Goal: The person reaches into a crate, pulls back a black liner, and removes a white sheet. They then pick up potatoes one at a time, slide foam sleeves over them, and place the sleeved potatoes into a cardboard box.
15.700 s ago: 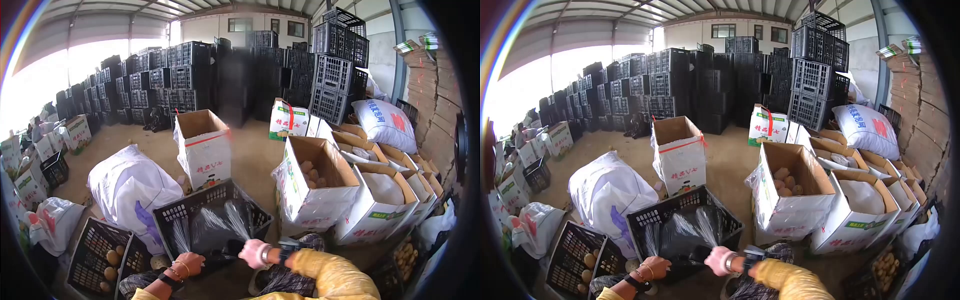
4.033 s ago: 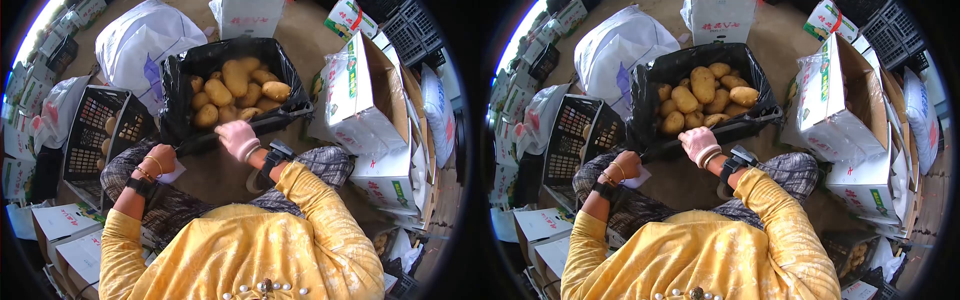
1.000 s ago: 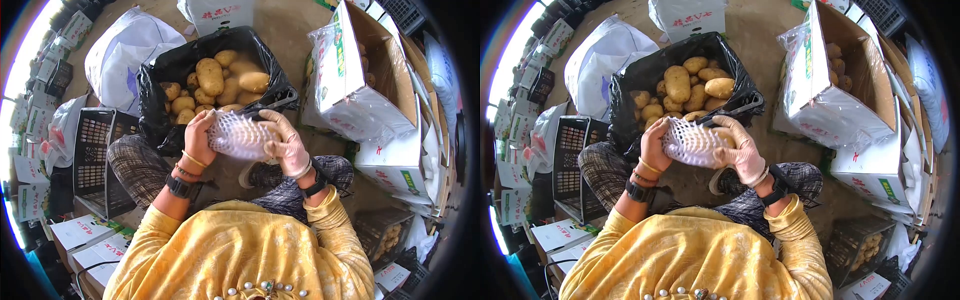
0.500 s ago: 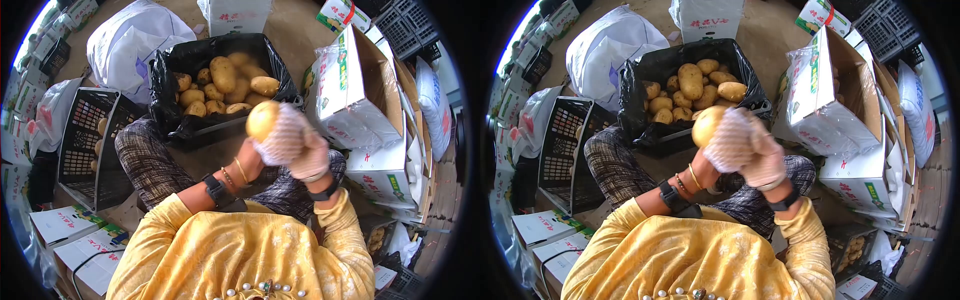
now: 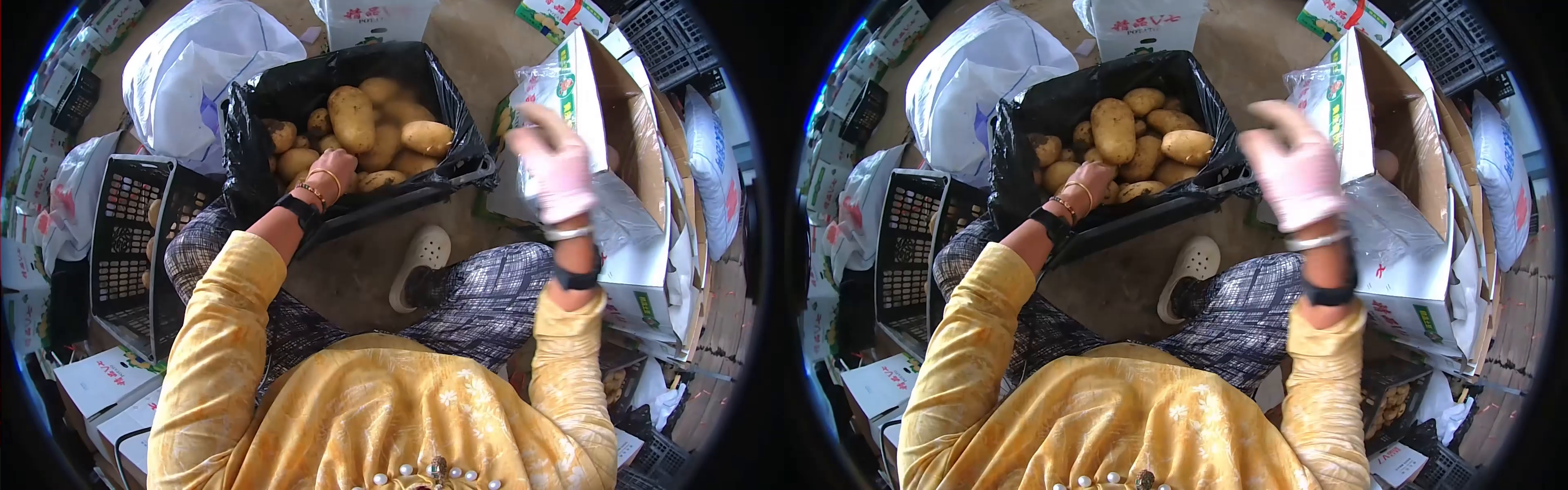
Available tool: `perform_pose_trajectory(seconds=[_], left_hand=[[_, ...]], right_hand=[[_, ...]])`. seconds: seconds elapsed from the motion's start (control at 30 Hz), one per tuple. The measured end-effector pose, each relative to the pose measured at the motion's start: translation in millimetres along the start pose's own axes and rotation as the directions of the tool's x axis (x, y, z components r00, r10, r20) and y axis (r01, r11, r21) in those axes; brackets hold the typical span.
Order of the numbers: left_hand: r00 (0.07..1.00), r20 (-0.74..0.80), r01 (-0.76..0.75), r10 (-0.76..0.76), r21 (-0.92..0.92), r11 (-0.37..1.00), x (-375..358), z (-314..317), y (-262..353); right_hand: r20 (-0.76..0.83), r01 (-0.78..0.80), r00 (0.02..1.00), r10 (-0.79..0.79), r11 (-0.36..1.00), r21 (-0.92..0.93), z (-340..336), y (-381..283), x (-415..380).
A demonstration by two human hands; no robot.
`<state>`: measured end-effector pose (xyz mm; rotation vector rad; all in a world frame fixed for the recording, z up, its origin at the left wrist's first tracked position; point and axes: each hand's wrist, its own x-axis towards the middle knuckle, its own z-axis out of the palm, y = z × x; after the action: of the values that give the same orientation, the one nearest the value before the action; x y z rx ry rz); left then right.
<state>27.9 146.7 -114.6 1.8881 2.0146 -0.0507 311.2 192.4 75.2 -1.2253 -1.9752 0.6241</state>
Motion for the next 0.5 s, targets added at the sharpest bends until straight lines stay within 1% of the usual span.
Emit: perform_pose_trajectory(seconds=[0.07,0.1,0.13,0.17,0.2,0.23,0.27,0.33,0.37,0.4,0.43,0.47,0.5], left_hand=[[0.998,0.014,-0.062,0.061,0.133,0.989,4,4,0],[0.998,0.024,-0.065,0.062,0.138,0.988,3,4,-2],[0.994,0.012,-0.107,0.106,0.136,0.985,3,2,-10],[0.988,0.001,-0.151,0.152,0.134,0.979,2,0,-17],[0.988,0.012,-0.154,0.154,0.134,0.979,-4,-9,-25],[0.985,-0.064,-0.166,0.163,-0.045,0.985,-10,-30,-30],[0.977,-0.144,-0.186,0.157,-0.221,0.957,-15,-58,-29],[0.901,-0.394,-0.300,0.185,-0.254,0.920,-36,-130,-15],[0.923,-0.377,-0.251,0.076,-0.440,0.862,-50,-164,-6],[0.939,-0.341,-0.197,-0.028,-0.607,0.770,-62,-186,-1],[0.942,-0.336,-0.194,-0.024,-0.600,0.776,-67,-194,-2],[0.937,-0.350,-0.254,-0.019,-0.715,0.651,-71,-199,-5],[0.931,-0.365,-0.308,-0.016,-0.807,0.504,-73,-202,-7]], right_hand=[[0.134,0.013,0.990,-0.031,0.991,0.134,52,-4,-8],[0.174,0.041,0.983,-0.057,0.995,0.094,72,5,-11],[0.214,0.074,0.973,-0.085,0.996,0.058,86,6,-10],[0.327,-0.004,0.945,0.004,1.000,-0.002,90,4,-9],[0.435,-0.076,0.895,0.100,0.994,-0.072,91,0,-9],[0.488,-0.087,0.868,0.093,0.996,-0.035,99,6,-9],[0.536,-0.075,0.841,0.077,0.997,-0.025,104,7,-8],[0.557,-0.086,0.828,0.067,0.996,0.008,113,-4,-7],[0.492,0.099,0.868,-0.067,0.994,-0.039,120,-3,-11],[0.581,-0.015,0.813,0.038,0.999,-0.045,116,-14,-3],[0.537,-0.059,0.843,0.021,0.997,0.055,121,-13,0],[0.489,-0.096,0.872,0.009,0.983,0.154,125,-9,5],[0.410,-0.146,0.912,0.007,0.940,0.309,129,-7,10]])
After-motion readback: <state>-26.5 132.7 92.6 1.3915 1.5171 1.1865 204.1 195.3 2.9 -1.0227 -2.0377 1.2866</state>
